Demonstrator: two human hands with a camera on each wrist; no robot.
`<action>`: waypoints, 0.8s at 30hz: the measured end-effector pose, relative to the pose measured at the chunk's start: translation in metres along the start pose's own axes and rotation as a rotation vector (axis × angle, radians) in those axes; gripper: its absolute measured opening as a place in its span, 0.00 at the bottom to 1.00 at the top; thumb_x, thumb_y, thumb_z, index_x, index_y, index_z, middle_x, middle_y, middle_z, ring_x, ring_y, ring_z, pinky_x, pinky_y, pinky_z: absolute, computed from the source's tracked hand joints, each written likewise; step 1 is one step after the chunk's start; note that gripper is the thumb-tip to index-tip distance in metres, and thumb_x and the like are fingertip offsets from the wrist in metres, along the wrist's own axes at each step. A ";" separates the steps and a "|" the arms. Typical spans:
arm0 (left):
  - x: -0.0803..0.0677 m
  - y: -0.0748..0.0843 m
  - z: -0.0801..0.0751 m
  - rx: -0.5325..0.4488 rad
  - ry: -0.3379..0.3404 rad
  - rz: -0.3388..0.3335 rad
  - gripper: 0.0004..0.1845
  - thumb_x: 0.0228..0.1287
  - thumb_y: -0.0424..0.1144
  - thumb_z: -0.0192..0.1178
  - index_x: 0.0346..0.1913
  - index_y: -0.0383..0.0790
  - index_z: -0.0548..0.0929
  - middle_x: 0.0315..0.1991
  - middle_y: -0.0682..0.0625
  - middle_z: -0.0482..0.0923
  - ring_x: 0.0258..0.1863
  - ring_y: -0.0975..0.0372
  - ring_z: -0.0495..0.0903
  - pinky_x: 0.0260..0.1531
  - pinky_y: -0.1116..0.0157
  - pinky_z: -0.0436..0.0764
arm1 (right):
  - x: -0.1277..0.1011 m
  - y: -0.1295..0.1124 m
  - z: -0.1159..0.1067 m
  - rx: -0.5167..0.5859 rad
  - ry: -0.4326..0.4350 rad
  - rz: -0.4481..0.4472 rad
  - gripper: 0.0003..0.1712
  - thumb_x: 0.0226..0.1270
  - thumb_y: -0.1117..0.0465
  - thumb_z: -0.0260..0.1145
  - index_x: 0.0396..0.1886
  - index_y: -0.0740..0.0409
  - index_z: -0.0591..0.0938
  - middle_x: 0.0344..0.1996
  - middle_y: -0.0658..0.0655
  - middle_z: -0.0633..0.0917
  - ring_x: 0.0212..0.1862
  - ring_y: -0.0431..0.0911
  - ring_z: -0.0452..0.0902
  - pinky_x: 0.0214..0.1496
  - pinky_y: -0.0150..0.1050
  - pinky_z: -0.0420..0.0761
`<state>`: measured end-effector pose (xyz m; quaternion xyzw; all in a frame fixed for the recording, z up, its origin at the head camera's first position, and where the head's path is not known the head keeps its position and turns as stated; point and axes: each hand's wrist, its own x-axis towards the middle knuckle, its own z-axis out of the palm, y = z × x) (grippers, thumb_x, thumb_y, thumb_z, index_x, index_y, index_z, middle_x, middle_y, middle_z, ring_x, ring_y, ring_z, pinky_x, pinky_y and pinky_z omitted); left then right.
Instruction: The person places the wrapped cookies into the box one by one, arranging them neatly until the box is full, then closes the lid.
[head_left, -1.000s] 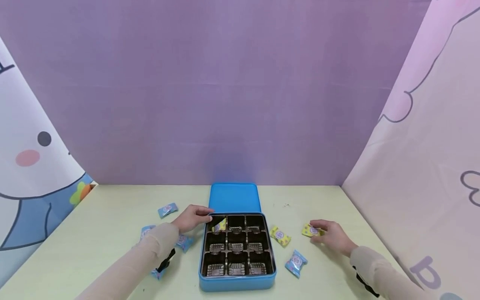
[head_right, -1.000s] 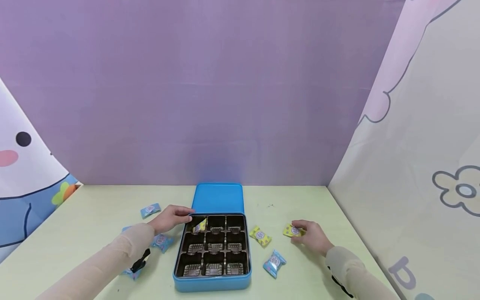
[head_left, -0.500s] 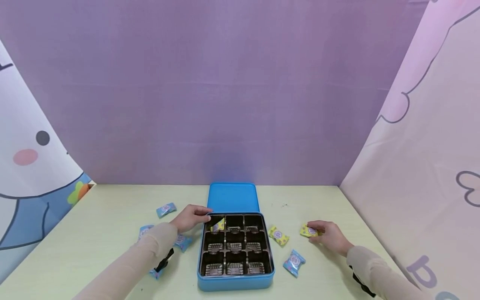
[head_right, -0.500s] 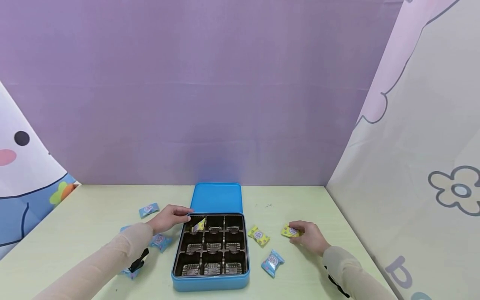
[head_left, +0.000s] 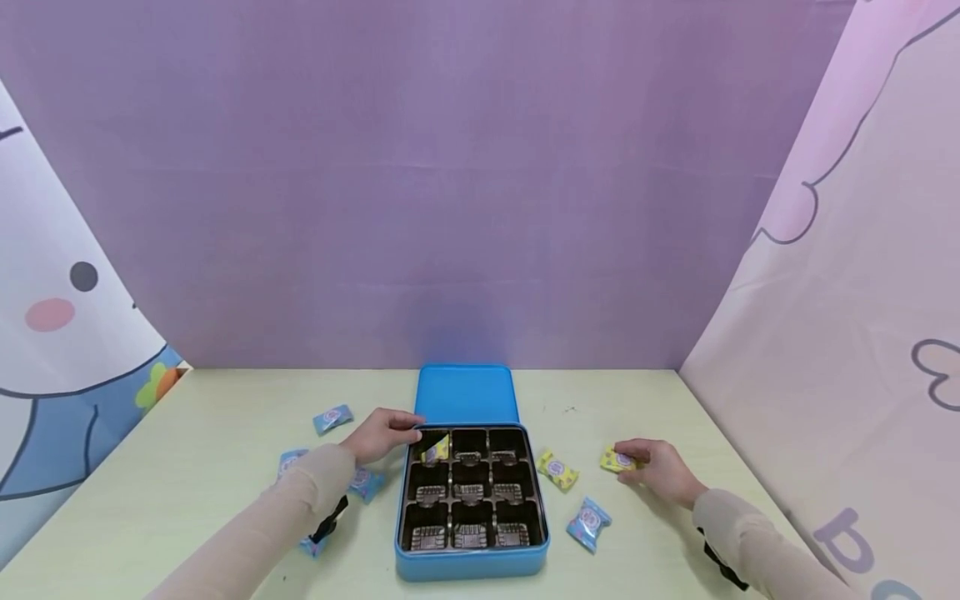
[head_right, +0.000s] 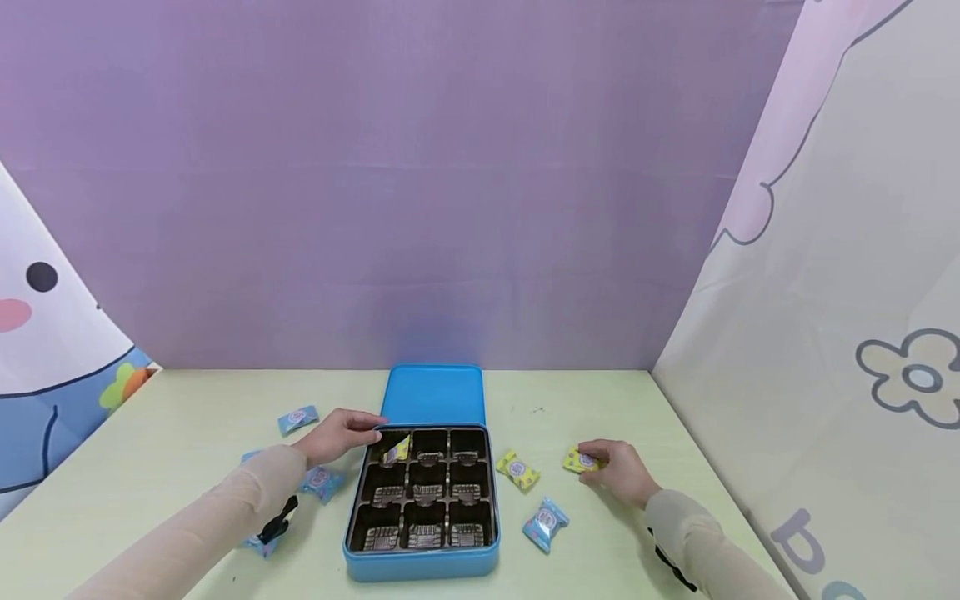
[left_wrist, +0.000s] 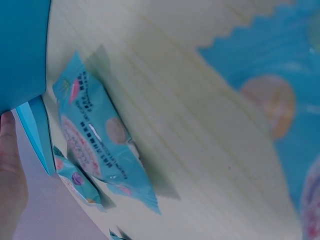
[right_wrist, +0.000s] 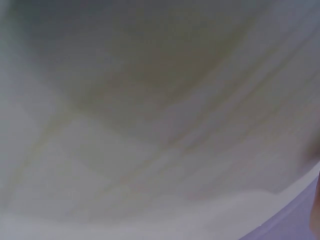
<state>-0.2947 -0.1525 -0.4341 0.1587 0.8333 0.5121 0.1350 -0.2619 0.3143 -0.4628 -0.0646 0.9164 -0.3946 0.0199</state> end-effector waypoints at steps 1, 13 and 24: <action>0.000 0.000 0.000 -0.003 0.002 -0.004 0.23 0.64 0.40 0.56 0.59 0.33 0.73 0.59 0.37 0.71 0.59 0.45 0.69 0.56 0.50 0.72 | 0.000 0.000 0.000 -0.006 -0.006 -0.004 0.27 0.45 0.64 0.74 0.49 0.64 0.80 0.48 0.62 0.82 0.52 0.54 0.77 0.54 0.44 0.77; 0.000 -0.001 0.001 -0.017 0.009 -0.021 0.23 0.63 0.41 0.57 0.59 0.34 0.73 0.59 0.38 0.71 0.60 0.46 0.69 0.57 0.50 0.72 | 0.001 -0.008 -0.008 -0.050 -0.026 -0.018 0.28 0.44 0.62 0.74 0.49 0.63 0.80 0.49 0.62 0.82 0.52 0.55 0.77 0.55 0.47 0.77; 0.000 0.000 0.001 -0.008 0.013 -0.027 0.23 0.64 0.42 0.57 0.59 0.36 0.74 0.59 0.38 0.71 0.60 0.46 0.69 0.57 0.49 0.71 | 0.005 -0.010 -0.009 -0.061 -0.047 -0.037 0.27 0.44 0.63 0.74 0.48 0.62 0.81 0.49 0.62 0.81 0.53 0.55 0.76 0.55 0.47 0.77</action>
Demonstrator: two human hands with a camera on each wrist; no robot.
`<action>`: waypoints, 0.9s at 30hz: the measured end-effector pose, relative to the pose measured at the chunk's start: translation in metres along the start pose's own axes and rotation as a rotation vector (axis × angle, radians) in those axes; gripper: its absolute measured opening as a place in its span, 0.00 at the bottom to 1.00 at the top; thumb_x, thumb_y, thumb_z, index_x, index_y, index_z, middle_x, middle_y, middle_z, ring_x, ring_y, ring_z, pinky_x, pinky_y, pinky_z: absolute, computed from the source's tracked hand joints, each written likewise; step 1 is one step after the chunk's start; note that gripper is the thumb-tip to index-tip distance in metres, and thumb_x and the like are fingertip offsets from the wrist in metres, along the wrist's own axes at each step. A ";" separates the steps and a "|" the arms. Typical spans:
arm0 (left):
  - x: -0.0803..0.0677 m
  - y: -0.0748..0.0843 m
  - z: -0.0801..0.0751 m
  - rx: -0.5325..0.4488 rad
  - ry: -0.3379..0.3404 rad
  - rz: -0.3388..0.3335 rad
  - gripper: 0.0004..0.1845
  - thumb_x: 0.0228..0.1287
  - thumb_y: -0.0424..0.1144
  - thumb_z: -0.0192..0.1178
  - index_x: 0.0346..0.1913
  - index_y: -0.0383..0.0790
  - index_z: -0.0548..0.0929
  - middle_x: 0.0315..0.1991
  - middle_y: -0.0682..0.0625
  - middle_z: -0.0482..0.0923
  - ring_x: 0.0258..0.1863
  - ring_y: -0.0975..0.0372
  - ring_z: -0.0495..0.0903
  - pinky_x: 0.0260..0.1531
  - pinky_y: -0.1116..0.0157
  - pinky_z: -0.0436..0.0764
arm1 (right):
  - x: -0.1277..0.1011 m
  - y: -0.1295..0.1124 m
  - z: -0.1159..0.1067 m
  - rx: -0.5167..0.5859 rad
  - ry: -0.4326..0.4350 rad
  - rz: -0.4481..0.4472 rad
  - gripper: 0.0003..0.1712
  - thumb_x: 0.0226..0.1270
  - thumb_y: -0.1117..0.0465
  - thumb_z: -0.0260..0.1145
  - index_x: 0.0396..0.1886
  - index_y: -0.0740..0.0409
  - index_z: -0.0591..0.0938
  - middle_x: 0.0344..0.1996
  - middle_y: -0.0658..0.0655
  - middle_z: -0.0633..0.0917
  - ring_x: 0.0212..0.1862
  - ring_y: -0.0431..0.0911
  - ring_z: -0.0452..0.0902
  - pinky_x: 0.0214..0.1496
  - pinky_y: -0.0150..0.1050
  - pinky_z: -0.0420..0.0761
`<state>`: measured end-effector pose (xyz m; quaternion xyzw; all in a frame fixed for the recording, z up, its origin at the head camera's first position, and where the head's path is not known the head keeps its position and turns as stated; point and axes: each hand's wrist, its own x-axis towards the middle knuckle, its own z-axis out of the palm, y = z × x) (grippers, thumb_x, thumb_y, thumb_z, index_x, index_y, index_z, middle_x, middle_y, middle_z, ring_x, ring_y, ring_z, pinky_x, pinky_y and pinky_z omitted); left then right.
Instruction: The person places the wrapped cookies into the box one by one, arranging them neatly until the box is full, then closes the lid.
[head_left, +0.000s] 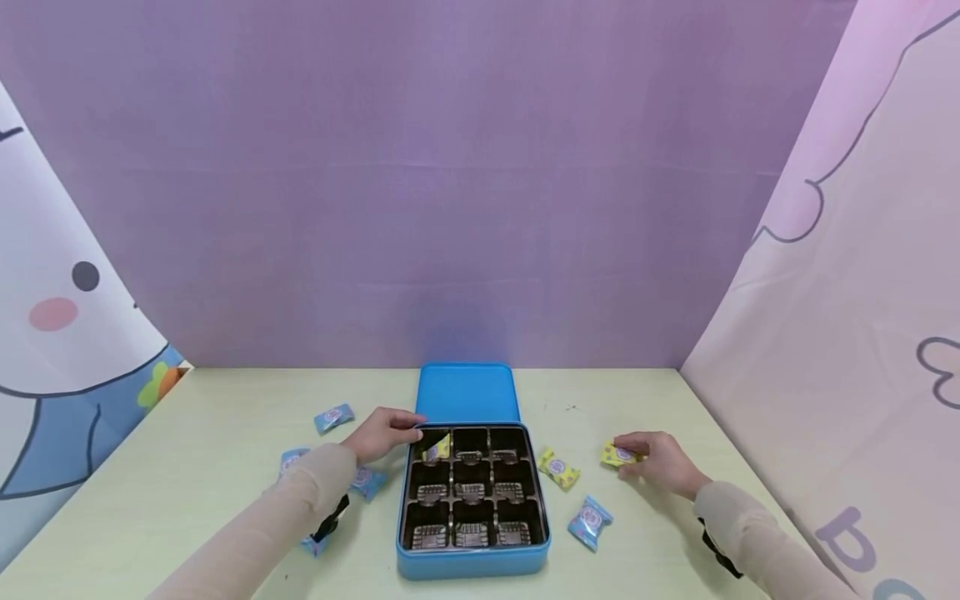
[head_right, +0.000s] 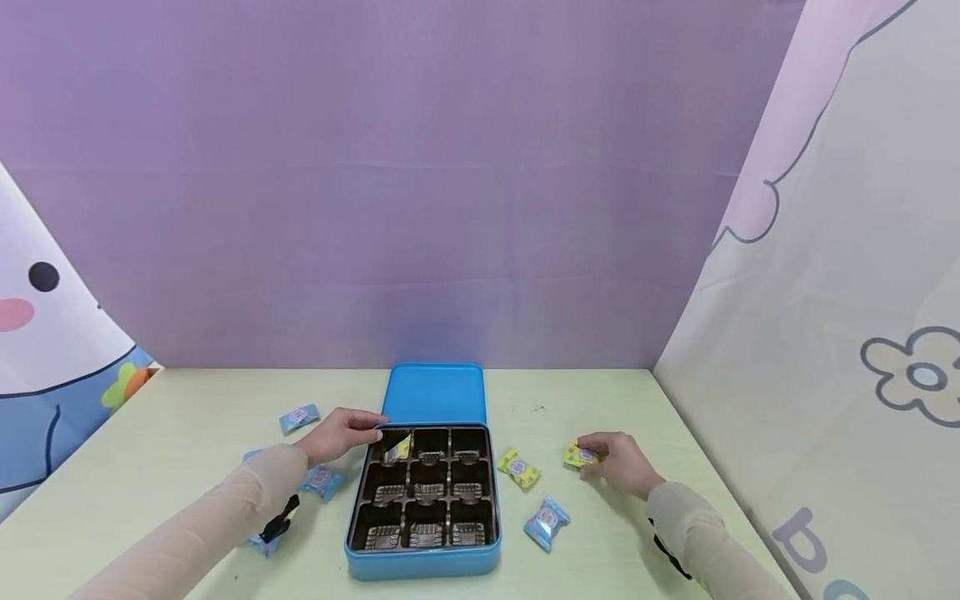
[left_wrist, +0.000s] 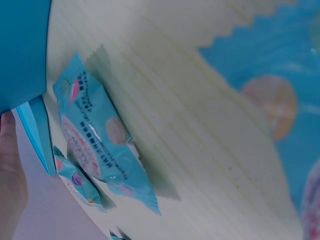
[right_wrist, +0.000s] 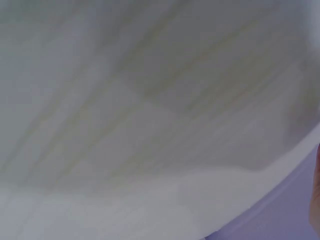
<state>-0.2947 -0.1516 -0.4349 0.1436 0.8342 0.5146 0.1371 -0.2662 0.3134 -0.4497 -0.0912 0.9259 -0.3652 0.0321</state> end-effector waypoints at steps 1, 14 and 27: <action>0.000 0.000 0.000 0.000 -0.001 0.001 0.23 0.64 0.41 0.57 0.59 0.35 0.74 0.59 0.38 0.71 0.60 0.46 0.69 0.57 0.49 0.71 | 0.000 -0.001 0.000 -0.001 0.003 0.003 0.26 0.45 0.64 0.74 0.48 0.62 0.81 0.49 0.61 0.81 0.53 0.55 0.76 0.55 0.47 0.77; -0.003 0.004 0.000 -0.003 0.000 -0.014 0.22 0.64 0.40 0.57 0.59 0.35 0.74 0.59 0.37 0.71 0.60 0.45 0.69 0.57 0.49 0.72 | 0.001 -0.011 -0.005 0.022 0.004 -0.017 0.25 0.47 0.64 0.73 0.49 0.61 0.81 0.49 0.61 0.81 0.53 0.56 0.76 0.56 0.48 0.76; -0.001 0.001 -0.001 0.006 0.006 0.002 0.23 0.64 0.41 0.57 0.59 0.35 0.74 0.59 0.38 0.71 0.59 0.46 0.69 0.56 0.50 0.72 | 0.005 -0.028 -0.006 0.042 0.009 -0.061 0.24 0.49 0.65 0.71 0.50 0.60 0.80 0.49 0.60 0.82 0.53 0.55 0.76 0.55 0.48 0.76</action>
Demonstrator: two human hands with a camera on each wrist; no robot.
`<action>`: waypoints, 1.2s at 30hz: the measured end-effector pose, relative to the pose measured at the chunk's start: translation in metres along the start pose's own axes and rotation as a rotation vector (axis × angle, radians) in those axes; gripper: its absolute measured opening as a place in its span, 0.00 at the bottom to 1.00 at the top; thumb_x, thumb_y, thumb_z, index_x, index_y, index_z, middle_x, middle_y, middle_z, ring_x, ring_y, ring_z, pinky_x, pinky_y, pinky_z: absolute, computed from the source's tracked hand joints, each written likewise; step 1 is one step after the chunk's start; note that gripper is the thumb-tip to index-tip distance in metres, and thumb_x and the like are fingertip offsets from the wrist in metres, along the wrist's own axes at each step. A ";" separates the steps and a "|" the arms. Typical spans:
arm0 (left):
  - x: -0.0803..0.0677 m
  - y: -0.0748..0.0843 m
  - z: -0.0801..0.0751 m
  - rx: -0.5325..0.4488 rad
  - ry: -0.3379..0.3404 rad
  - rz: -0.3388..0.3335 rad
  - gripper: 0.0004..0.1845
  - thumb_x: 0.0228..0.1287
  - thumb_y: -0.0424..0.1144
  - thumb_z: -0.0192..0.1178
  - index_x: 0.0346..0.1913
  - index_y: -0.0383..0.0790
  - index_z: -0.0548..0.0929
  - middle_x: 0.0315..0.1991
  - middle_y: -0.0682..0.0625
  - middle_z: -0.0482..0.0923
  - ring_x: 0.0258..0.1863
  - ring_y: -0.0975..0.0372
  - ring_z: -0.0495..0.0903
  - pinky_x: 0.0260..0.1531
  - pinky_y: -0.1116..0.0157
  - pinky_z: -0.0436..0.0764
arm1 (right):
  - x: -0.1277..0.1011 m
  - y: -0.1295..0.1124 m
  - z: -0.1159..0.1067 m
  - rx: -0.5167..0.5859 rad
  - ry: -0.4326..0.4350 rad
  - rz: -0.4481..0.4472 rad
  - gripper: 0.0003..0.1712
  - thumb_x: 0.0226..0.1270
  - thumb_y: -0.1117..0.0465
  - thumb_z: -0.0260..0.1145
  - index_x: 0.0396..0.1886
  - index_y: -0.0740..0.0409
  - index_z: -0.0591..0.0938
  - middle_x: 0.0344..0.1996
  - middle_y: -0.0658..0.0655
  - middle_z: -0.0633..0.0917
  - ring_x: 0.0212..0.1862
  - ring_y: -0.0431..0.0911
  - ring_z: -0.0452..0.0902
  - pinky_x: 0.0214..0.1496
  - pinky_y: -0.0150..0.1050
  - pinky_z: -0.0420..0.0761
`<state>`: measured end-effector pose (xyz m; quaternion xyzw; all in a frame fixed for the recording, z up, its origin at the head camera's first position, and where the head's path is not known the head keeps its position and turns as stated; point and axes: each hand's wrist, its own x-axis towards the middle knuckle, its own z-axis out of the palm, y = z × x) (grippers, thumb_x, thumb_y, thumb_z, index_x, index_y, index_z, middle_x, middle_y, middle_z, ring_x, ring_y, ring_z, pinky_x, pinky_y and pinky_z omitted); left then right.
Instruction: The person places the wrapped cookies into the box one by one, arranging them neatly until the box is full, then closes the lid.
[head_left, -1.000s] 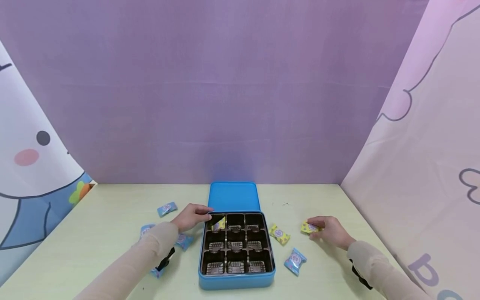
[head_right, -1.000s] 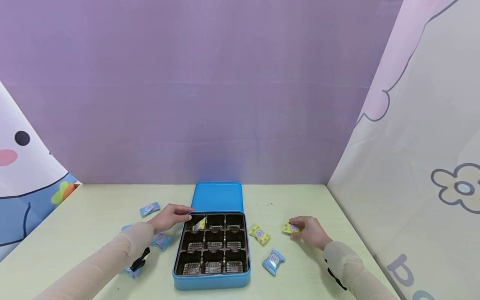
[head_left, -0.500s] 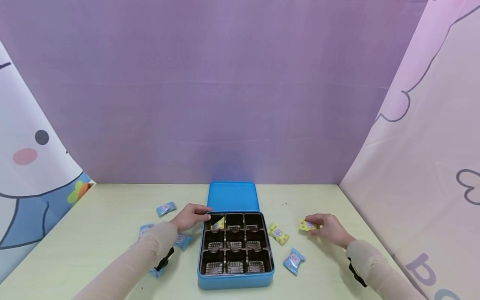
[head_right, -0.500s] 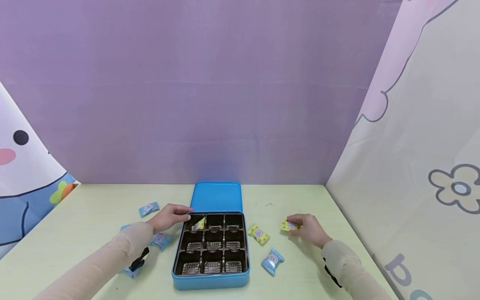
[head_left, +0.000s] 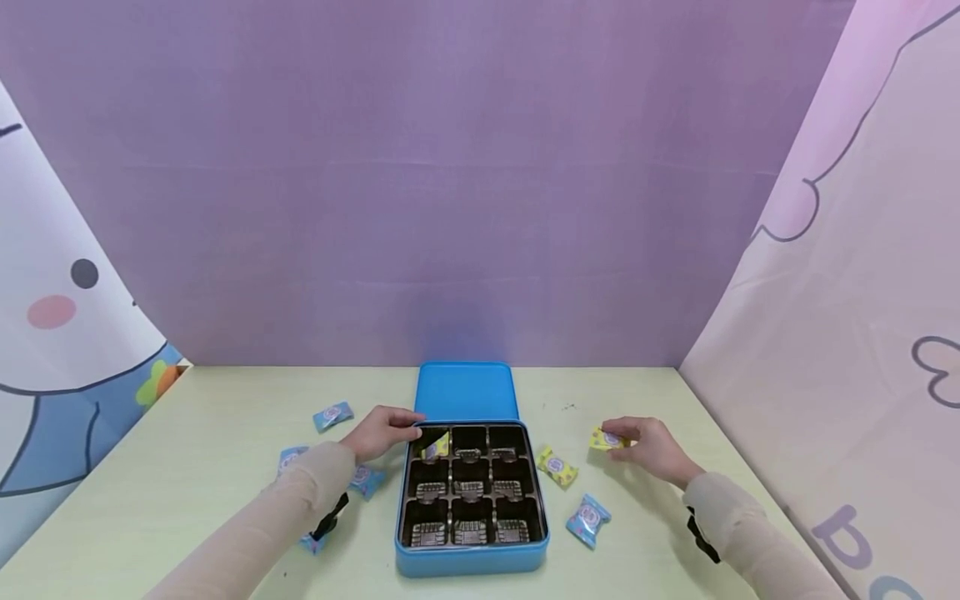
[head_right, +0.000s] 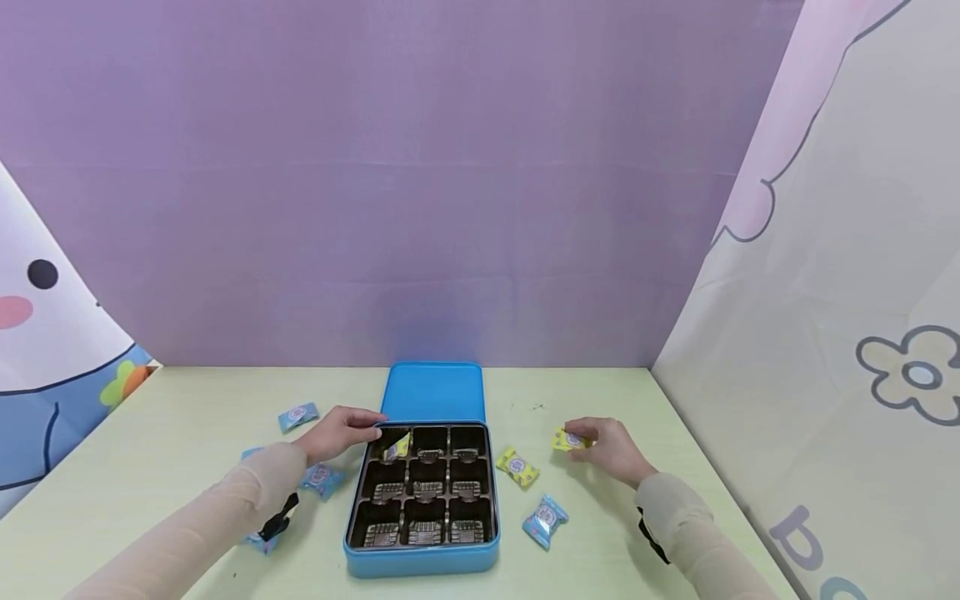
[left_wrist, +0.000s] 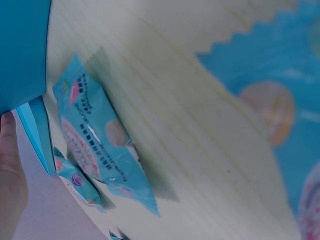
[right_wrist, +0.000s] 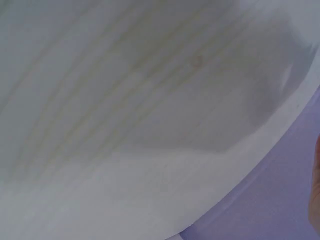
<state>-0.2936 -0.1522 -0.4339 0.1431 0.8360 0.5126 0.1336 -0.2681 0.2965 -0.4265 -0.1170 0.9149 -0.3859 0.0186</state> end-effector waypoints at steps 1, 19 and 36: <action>0.000 0.000 0.000 0.005 -0.003 0.002 0.23 0.64 0.41 0.57 0.59 0.35 0.74 0.59 0.38 0.71 0.59 0.46 0.69 0.56 0.49 0.72 | 0.000 -0.001 0.000 0.000 0.001 0.000 0.24 0.49 0.65 0.71 0.50 0.60 0.80 0.49 0.60 0.82 0.53 0.55 0.76 0.55 0.49 0.76; -0.002 0.005 0.001 0.010 0.006 -0.017 0.21 0.65 0.39 0.56 0.59 0.36 0.74 0.60 0.38 0.70 0.61 0.46 0.67 0.57 0.49 0.71 | 0.006 -0.011 0.007 0.019 -0.001 -0.006 0.23 0.49 0.66 0.72 0.49 0.59 0.81 0.48 0.59 0.82 0.53 0.55 0.77 0.55 0.48 0.77; -0.003 0.007 0.000 0.011 -0.001 0.007 0.21 0.65 0.39 0.55 0.59 0.34 0.73 0.59 0.37 0.71 0.59 0.46 0.70 0.56 0.50 0.72 | 0.007 -0.043 0.019 0.054 -0.061 -0.091 0.23 0.50 0.67 0.71 0.50 0.62 0.80 0.50 0.61 0.81 0.52 0.56 0.76 0.53 0.47 0.78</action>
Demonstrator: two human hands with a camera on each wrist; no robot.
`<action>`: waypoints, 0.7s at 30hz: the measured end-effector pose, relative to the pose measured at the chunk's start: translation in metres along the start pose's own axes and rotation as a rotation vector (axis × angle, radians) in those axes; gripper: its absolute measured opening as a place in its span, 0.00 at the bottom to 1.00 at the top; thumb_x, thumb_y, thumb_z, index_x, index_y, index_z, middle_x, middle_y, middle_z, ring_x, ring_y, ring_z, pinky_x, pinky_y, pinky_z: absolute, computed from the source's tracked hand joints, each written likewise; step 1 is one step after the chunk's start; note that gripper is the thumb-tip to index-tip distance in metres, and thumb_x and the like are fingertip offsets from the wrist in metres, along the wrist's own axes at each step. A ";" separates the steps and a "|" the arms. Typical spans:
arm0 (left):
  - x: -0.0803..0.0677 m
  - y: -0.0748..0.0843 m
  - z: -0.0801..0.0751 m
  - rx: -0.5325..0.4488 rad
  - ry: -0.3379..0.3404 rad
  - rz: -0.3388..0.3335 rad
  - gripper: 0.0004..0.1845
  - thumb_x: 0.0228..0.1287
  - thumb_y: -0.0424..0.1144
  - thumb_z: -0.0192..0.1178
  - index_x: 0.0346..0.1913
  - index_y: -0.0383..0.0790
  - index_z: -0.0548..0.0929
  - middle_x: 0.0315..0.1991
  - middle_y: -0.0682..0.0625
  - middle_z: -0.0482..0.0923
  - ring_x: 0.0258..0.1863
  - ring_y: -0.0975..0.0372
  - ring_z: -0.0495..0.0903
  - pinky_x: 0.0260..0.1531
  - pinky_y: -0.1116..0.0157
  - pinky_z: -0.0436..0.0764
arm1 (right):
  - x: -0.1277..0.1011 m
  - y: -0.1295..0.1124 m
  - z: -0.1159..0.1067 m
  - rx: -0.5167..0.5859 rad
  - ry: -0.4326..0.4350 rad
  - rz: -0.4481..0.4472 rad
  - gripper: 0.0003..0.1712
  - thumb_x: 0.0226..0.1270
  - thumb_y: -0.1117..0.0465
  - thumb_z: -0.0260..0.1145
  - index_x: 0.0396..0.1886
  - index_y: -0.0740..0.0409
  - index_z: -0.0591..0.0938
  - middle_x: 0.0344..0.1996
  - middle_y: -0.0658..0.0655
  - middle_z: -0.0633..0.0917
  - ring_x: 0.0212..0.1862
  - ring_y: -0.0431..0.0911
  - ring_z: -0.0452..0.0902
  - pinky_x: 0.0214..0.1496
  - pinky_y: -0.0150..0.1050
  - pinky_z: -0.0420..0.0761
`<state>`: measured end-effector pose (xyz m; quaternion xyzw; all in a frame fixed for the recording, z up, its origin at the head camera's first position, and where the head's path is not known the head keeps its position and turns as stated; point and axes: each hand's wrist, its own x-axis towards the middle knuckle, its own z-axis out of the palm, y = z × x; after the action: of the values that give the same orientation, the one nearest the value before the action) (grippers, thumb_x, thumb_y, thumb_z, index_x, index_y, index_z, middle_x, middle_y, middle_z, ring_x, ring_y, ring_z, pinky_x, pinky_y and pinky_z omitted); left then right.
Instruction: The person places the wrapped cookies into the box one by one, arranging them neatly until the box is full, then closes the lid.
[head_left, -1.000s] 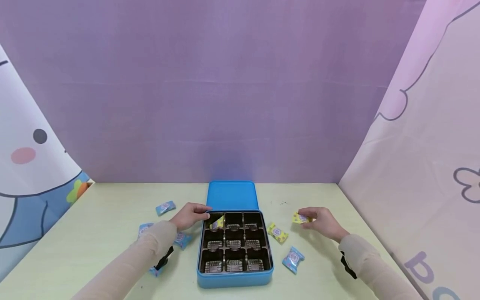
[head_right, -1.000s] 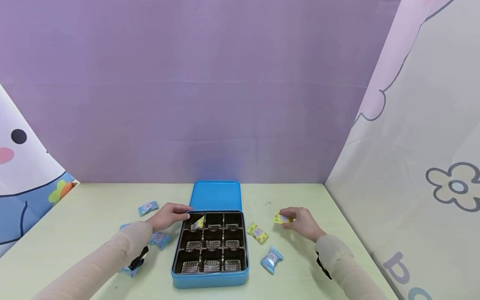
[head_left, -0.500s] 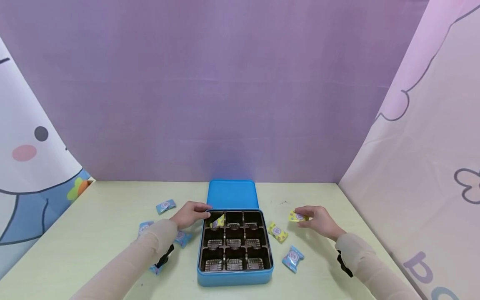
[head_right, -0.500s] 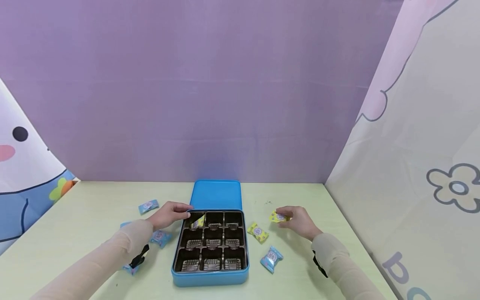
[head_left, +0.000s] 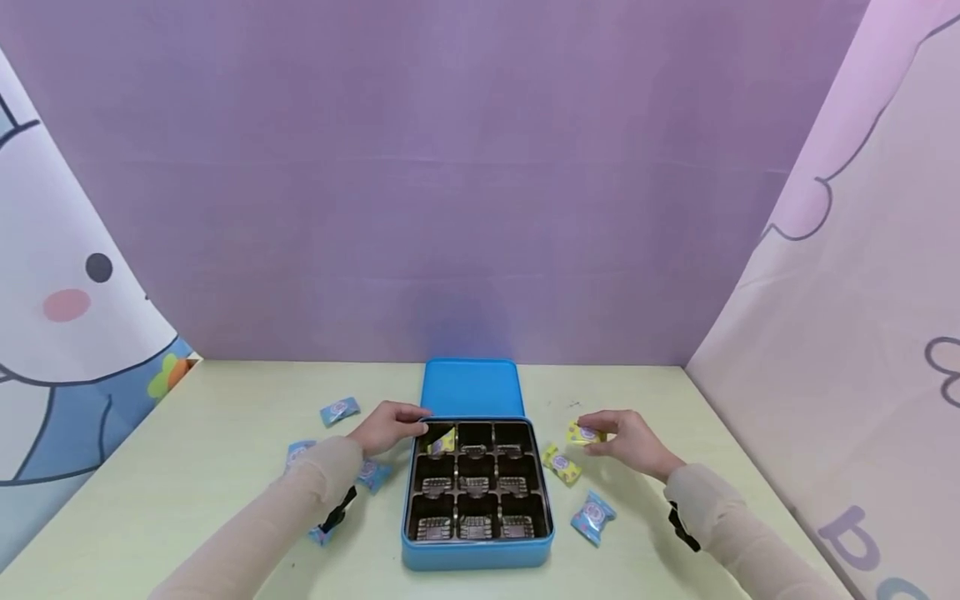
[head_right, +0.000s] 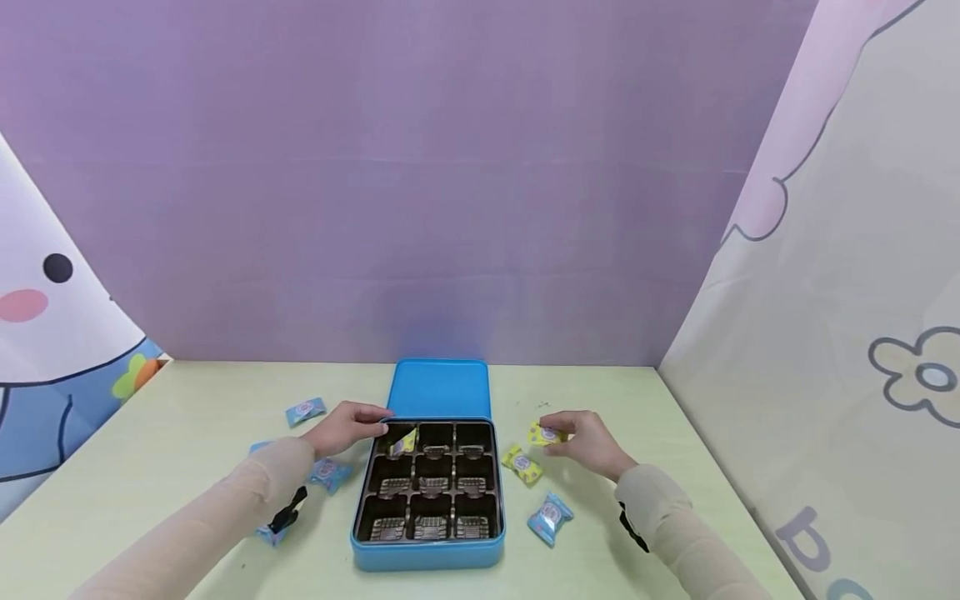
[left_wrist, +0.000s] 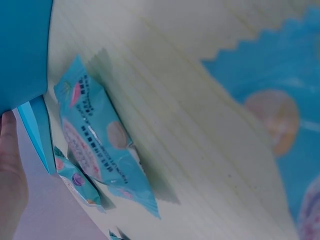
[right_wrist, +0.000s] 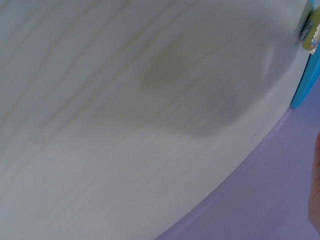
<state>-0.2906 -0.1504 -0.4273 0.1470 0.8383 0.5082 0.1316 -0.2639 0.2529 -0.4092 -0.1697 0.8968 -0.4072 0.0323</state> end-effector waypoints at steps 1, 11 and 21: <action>0.001 0.000 0.000 -0.001 -0.002 0.005 0.21 0.65 0.39 0.55 0.59 0.34 0.74 0.59 0.37 0.71 0.58 0.46 0.70 0.56 0.50 0.72 | 0.001 -0.001 0.001 -0.002 -0.003 0.000 0.23 0.50 0.66 0.71 0.50 0.62 0.80 0.50 0.61 0.81 0.53 0.56 0.76 0.53 0.46 0.78; 0.000 0.002 0.002 -0.005 -0.013 0.007 0.21 0.65 0.38 0.55 0.59 0.33 0.74 0.57 0.37 0.72 0.56 0.47 0.73 0.56 0.51 0.73 | 0.010 0.000 0.006 0.001 -0.002 0.017 0.24 0.50 0.64 0.72 0.50 0.56 0.81 0.53 0.59 0.79 0.55 0.55 0.75 0.56 0.48 0.76; 0.002 0.003 0.005 0.000 -0.021 0.007 0.21 0.64 0.38 0.56 0.58 0.33 0.74 0.56 0.38 0.73 0.55 0.48 0.73 0.55 0.51 0.74 | 0.012 -0.013 0.008 0.024 -0.022 0.045 0.24 0.51 0.63 0.72 0.51 0.54 0.81 0.54 0.57 0.79 0.56 0.54 0.74 0.57 0.50 0.75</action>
<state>-0.2906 -0.1444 -0.4270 0.1551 0.8364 0.5072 0.1385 -0.2698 0.2347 -0.4038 -0.1536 0.8950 -0.4154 0.0536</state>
